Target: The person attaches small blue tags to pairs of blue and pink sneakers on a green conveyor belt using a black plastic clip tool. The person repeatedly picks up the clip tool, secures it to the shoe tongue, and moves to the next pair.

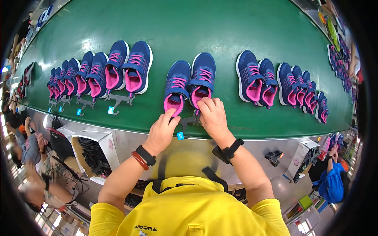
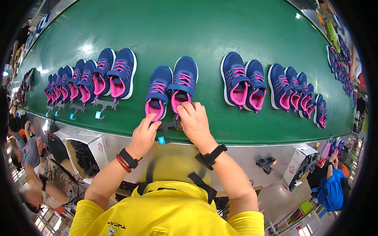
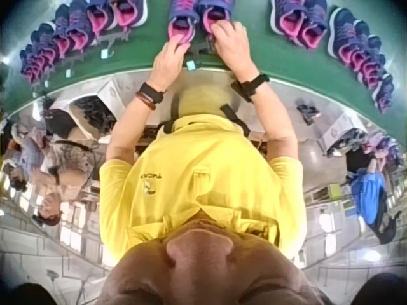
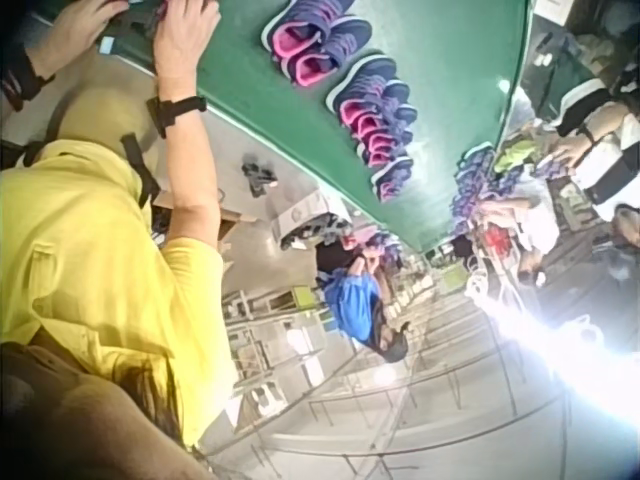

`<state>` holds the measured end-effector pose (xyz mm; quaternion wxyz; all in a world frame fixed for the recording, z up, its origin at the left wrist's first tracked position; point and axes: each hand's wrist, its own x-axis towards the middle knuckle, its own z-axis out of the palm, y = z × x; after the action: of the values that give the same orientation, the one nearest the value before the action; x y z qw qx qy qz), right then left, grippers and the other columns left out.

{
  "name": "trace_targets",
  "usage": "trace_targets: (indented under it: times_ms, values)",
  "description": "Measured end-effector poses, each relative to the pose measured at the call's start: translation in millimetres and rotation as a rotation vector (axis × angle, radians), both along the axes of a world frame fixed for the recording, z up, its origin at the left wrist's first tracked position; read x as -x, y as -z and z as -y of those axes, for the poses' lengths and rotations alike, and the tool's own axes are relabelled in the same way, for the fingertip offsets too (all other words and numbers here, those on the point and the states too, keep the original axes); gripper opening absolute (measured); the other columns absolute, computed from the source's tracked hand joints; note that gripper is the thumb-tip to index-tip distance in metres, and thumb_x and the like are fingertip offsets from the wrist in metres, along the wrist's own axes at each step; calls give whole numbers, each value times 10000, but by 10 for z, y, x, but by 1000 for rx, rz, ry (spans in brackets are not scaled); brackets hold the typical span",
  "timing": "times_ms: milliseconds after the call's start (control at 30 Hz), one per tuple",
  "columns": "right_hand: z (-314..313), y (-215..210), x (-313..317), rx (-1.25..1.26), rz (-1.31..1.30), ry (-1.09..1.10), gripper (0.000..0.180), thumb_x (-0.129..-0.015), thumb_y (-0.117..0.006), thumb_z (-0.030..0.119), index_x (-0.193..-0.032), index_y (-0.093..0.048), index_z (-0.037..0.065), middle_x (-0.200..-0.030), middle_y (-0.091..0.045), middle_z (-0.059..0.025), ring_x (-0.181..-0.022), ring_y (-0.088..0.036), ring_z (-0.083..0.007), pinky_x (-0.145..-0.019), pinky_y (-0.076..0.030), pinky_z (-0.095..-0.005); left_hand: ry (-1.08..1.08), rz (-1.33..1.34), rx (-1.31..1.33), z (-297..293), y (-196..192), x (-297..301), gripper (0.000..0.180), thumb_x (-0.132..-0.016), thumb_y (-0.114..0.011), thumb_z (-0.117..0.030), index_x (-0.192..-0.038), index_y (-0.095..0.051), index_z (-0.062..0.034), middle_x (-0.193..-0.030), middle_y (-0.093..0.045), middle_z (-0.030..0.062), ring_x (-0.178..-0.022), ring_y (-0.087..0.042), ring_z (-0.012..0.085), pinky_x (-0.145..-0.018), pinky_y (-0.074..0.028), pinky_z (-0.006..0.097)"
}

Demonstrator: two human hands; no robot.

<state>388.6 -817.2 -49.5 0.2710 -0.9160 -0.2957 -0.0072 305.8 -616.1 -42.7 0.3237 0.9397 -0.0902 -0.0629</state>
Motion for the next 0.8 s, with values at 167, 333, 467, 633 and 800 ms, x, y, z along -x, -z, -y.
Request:
trace_targets:
  times_ms: [167,333,467,633,800]
  values:
    - [-26,-108,-63,-8,-56,-46,473,-626,-628,-66,-1077,-579,68,-1101,-566,-84,-916,-519,-309,-820,-455,-401,-85,98,38,82,23,-169,308,-758,-581,26,-1057,-567,-44,-1248,-497,194,-1062,-580,381,-829,-531,418]
    - [-62,-250,75,-128,-130,48,626,-717,-595,-119,-1307,-474,53,-1312,-473,-172,-1092,-531,-369,-929,-470,-426,-107,45,-36,70,-129,-235,593,-742,-531,96,-1305,-519,-91,-1415,-379,221,-1137,-533,385,-916,-483,429]
    - [126,-148,414,-90,-92,23,628,-767,-654,3,-1347,-415,17,-1360,-417,-214,-1216,-448,-391,-1008,-401,-457,-221,193,-110,21,-285,218,641,-729,-541,95,-1339,-497,-100,-1440,-327,267,-1157,-504,420,-944,-461,454]
    - [313,62,880,309,-55,-245,525,-843,-630,278,-1296,-501,45,-1381,-433,-175,-1300,-381,-365,-1084,-295,-493,-298,144,-45,83,-485,1361,575,-724,-569,62,-1277,-552,-92,-1382,-406,242,-1163,-501,405,-974,-436,447]
    - [383,153,920,254,27,-210,440,-844,-613,258,-1224,-546,45,-1344,-468,-172,-1281,-400,-366,-1088,-286,-513,-536,34,9,405,-652,2452,417,-733,-578,41,-1120,-652,-98,-1133,-555,134,-1028,-541,332,-908,-457,408]
